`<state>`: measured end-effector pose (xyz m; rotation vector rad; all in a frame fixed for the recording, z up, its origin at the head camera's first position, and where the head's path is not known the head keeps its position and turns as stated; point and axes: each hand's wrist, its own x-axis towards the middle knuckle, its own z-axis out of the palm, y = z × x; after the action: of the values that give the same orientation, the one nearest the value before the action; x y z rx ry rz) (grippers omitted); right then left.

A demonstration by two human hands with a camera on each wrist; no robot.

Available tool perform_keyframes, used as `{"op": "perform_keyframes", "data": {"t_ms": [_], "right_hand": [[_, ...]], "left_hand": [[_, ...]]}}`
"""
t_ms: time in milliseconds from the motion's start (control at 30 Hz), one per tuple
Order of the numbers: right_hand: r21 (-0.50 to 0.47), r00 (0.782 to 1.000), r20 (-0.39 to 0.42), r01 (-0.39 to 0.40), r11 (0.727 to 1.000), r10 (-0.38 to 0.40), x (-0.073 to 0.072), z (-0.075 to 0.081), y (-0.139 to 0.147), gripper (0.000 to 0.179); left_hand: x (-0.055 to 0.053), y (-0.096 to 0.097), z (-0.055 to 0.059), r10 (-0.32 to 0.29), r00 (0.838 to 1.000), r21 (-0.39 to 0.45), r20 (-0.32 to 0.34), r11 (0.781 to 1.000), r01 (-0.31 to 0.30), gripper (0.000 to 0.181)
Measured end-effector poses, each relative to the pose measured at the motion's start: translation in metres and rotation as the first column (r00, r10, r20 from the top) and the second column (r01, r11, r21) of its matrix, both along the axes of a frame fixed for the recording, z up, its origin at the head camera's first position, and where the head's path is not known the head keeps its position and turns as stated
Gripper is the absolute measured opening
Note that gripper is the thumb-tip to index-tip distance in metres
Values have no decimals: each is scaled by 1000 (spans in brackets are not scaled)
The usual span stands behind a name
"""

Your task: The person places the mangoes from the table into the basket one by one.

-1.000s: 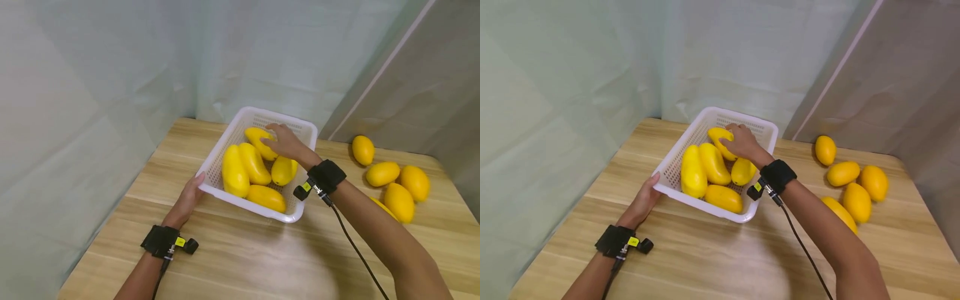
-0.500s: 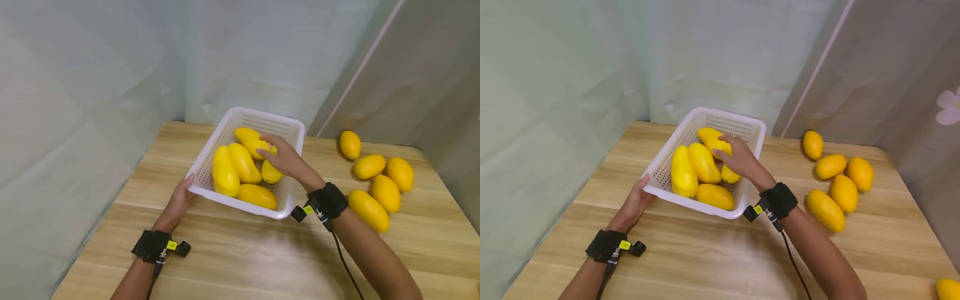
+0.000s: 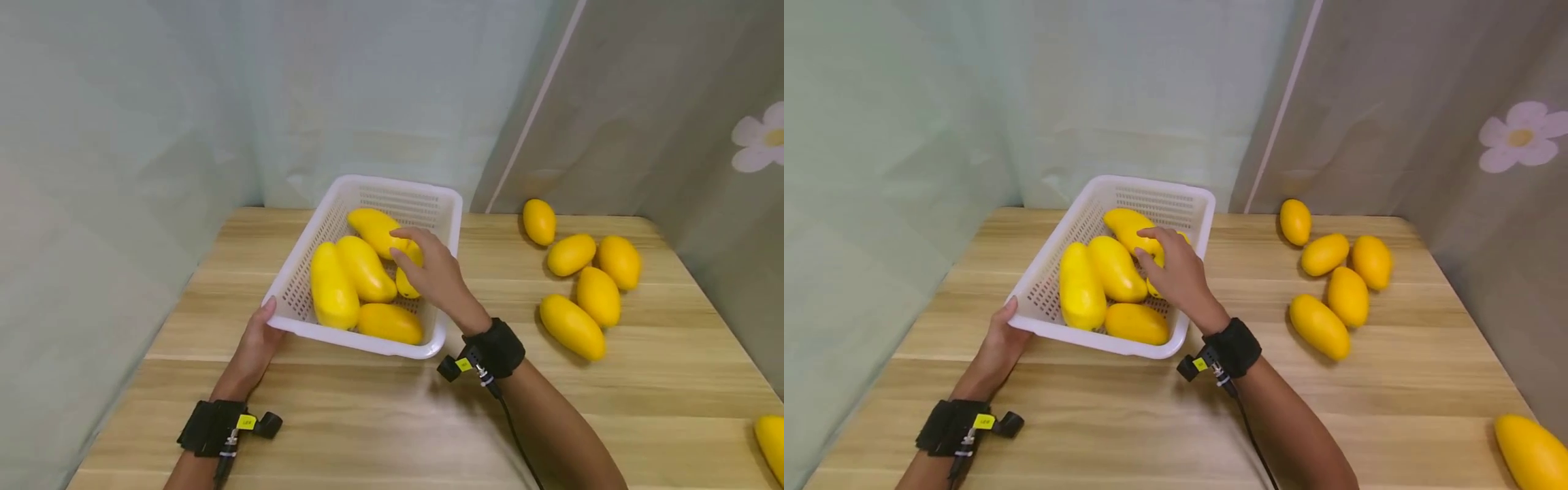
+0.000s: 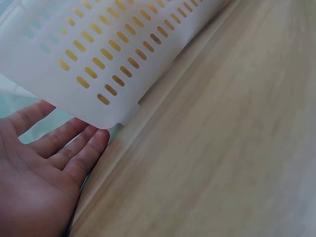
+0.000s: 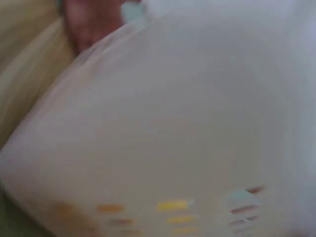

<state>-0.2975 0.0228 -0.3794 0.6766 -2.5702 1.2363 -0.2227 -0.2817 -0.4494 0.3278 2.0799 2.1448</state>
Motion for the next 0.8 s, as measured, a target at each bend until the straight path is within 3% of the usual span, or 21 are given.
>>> {"op": "perform_keyframes", "data": {"t_ms": [167, 400, 800], "right_hand": [[-31, 998, -67, 1, 1000, -3, 3, -1, -5, 33], [-173, 995, -101, -33, 984, 16, -3, 3, 5, 29], [-187, 985, 20, 172, 967, -171, -20, 16, 68, 34]], "left_hand": [[1, -6, 3, -2, 1000, -7, 5, 1000, 2, 48], [4, -11, 4, 4, 1000, -9, 13, 1000, -4, 49], [7, -16, 0, 27, 1000, -58, -8, 998, -28, 48]]}}
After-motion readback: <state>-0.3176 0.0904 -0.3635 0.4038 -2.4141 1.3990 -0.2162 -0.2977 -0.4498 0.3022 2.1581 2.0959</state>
